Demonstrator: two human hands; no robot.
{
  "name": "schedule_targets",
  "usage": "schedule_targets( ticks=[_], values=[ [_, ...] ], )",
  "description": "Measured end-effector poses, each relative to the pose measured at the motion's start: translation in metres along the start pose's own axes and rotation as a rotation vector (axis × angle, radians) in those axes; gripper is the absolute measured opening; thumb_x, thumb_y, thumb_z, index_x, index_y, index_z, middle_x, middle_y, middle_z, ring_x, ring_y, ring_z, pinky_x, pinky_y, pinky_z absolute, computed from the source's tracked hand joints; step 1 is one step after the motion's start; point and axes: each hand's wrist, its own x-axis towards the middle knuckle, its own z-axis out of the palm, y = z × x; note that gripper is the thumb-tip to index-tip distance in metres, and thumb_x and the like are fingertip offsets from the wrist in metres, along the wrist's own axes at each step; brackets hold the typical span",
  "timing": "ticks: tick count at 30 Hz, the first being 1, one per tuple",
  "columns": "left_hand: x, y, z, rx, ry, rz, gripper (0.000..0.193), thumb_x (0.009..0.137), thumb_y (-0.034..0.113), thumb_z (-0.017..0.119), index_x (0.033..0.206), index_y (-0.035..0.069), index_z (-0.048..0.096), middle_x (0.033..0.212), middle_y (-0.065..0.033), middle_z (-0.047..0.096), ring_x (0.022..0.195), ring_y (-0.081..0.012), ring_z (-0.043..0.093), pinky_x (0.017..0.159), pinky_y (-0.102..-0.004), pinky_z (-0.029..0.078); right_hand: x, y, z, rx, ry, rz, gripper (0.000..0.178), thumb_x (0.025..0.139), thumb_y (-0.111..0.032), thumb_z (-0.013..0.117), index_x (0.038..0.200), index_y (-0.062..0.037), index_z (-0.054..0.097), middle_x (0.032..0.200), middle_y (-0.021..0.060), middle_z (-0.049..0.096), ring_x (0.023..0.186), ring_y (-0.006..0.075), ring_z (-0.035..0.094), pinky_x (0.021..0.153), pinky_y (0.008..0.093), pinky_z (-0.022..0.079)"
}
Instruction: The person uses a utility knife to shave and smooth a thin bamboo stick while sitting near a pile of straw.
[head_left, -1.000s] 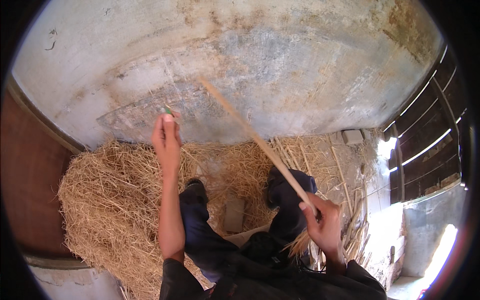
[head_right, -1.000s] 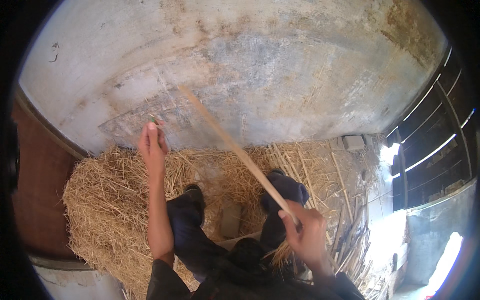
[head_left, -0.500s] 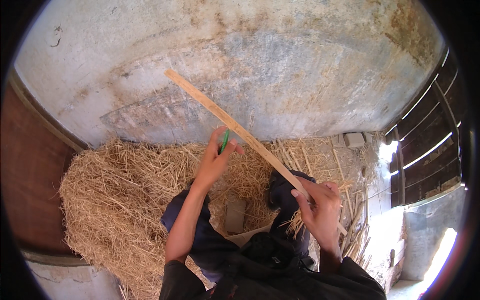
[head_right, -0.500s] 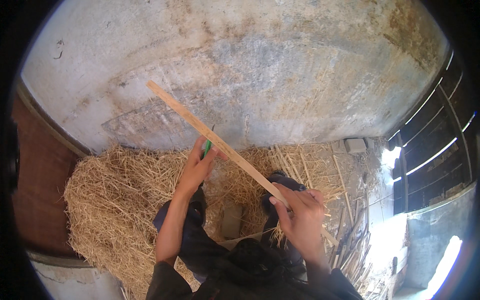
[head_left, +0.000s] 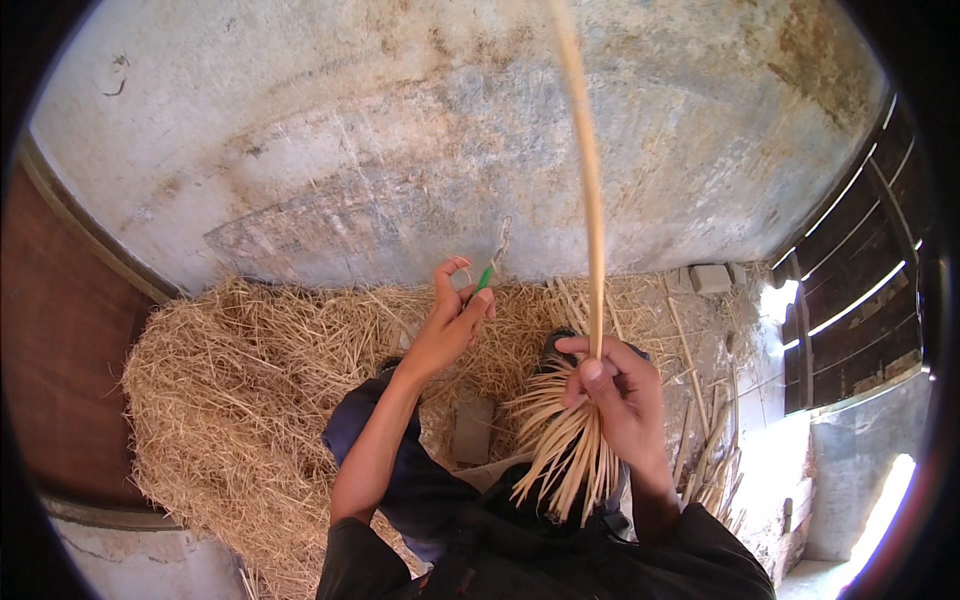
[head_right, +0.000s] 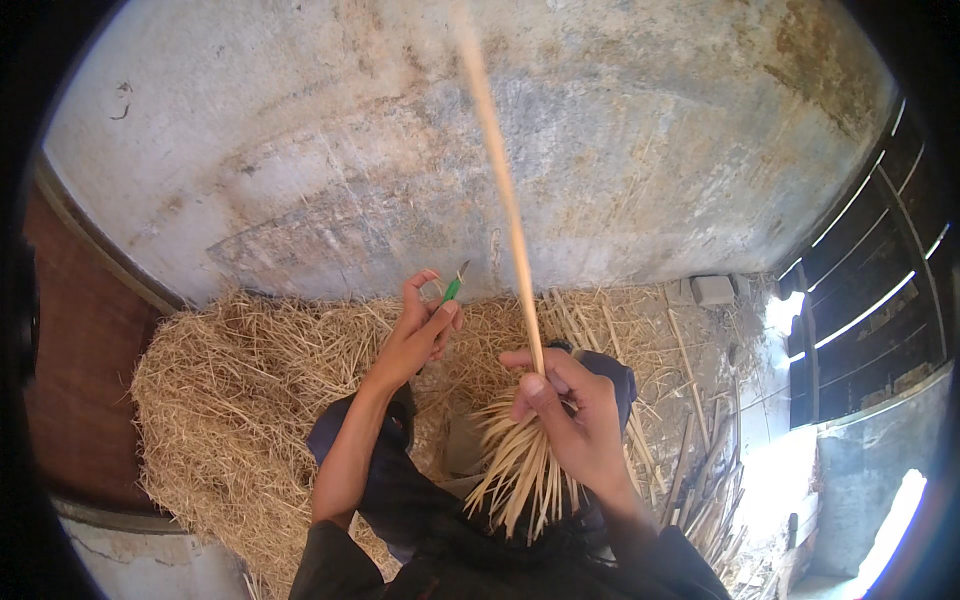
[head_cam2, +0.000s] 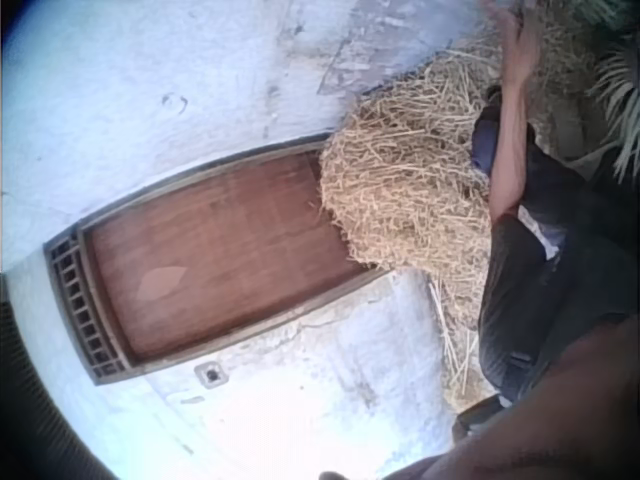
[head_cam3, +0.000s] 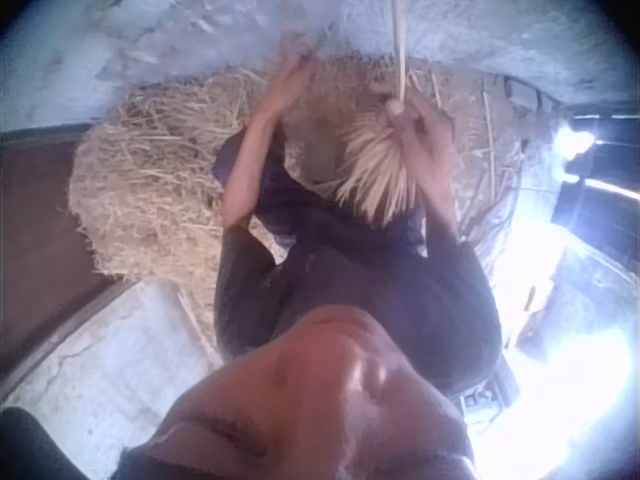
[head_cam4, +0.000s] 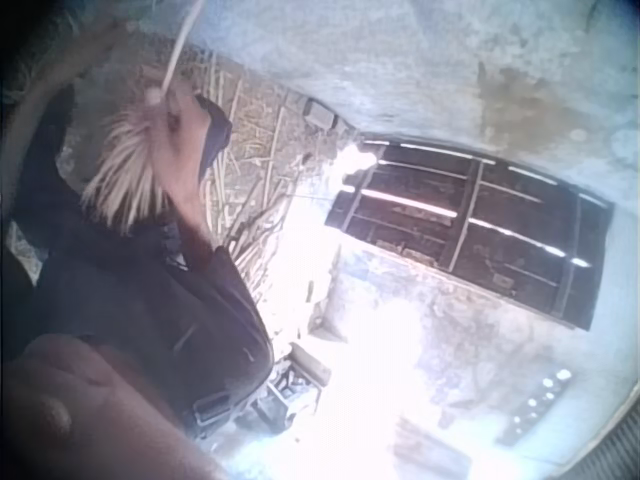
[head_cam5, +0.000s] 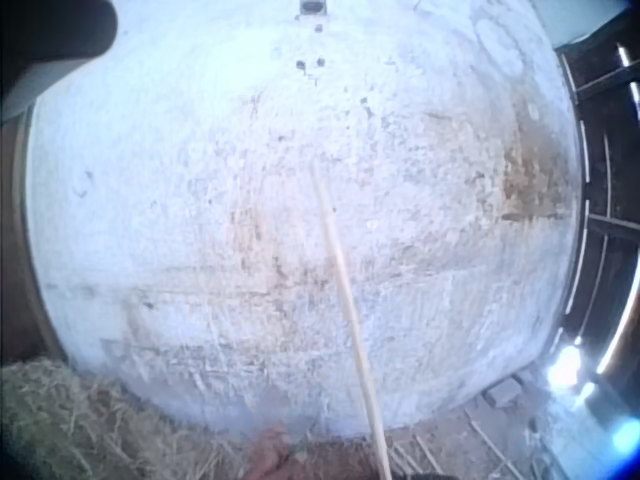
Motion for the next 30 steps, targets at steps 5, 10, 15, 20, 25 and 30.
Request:
schedule_targets(
  ticks=[5,10,15,20,25,30],
  values=[
    [0.002,-0.001,-0.001,0.035,0.054,-0.005,0.055,0.117,0.025,0.054,0.162,0.015,0.025,0.098,-0.0042,0.061,0.061,-0.0066,0.042,0.056,-0.0262,0.038,0.008,0.006,0.004,0.165,-0.019,-0.049,0.032,0.116,-0.021,0.057,0.134,0.0016,0.07,0.081,0.0037,0.072,0.076,0.0079,0.066,0.071,0.024,0.05],
    [0.0,0.012,-0.008,0.045,0.18,0.076,0.052,0.117,0.035,0.055,0.16,0.012,0.038,0.089,0.0009,0.057,0.061,-0.0057,0.04,0.056,-0.0262,0.037,0.013,0.017,0.0,0.036,-0.02,-0.063,0.032,0.115,-0.022,0.058,0.132,0.0018,0.071,0.08,0.0015,0.069,0.073,0.0063,0.063,0.069,0.0244,0.05],
    [-0.003,0.045,-0.008,-0.093,0.178,0.274,0.048,0.115,0.041,0.058,0.148,0.006,0.056,0.084,0.0043,0.053,0.055,-0.0027,0.034,0.051,-0.0256,0.032,0.038,0.02,-0.016,-0.107,-0.04,-0.077,0.031,0.114,-0.023,0.06,0.13,0.0014,0.073,0.078,-0.0006,0.064,0.072,0.0061,0.061,0.067,0.0252,0.049],
    [-0.004,0.089,0.016,-0.3,0.151,0.305,0.045,0.112,0.037,0.065,0.142,0.003,0.063,0.083,0.0059,0.059,0.049,-0.0012,0.031,0.046,-0.0238,0.028,0.064,0.021,-0.019,0.008,-0.304,-0.026,0.033,0.115,-0.026,0.058,0.13,0.0001,0.072,0.082,0.0011,0.067,0.076,0.0076,0.065,0.071,0.0263,0.051],
    [0.004,0.08,0.014,-0.357,0.205,0.323,0.037,0.109,0.025,0.072,0.137,0.004,0.063,0.095,0.0017,0.069,0.049,-0.0009,0.035,0.043,-0.0227,0.028,0.098,0.034,-0.006,0.128,-0.614,0.038,0.037,0.117,-0.029,0.054,0.128,0.0019,0.07,0.083,0.004,0.068,0.082,0.0133,0.068,0.08,0.0322,0.053],
    [0.005,0.063,0.004,-0.267,0.314,0.395,0.034,0.107,0.02,0.073,0.135,0.004,0.062,0.093,0.0018,0.069,0.049,-0.0015,0.037,0.043,-0.0233,0.028,0.127,0.062,-0.006,0.291,-0.808,0.164,0.039,0.117,-0.033,0.054,0.132,-0.0006,0.071,0.079,0.001,0.062,0.081,0.0122,0.065,0.079,0.0324,0.054]
  ],
)
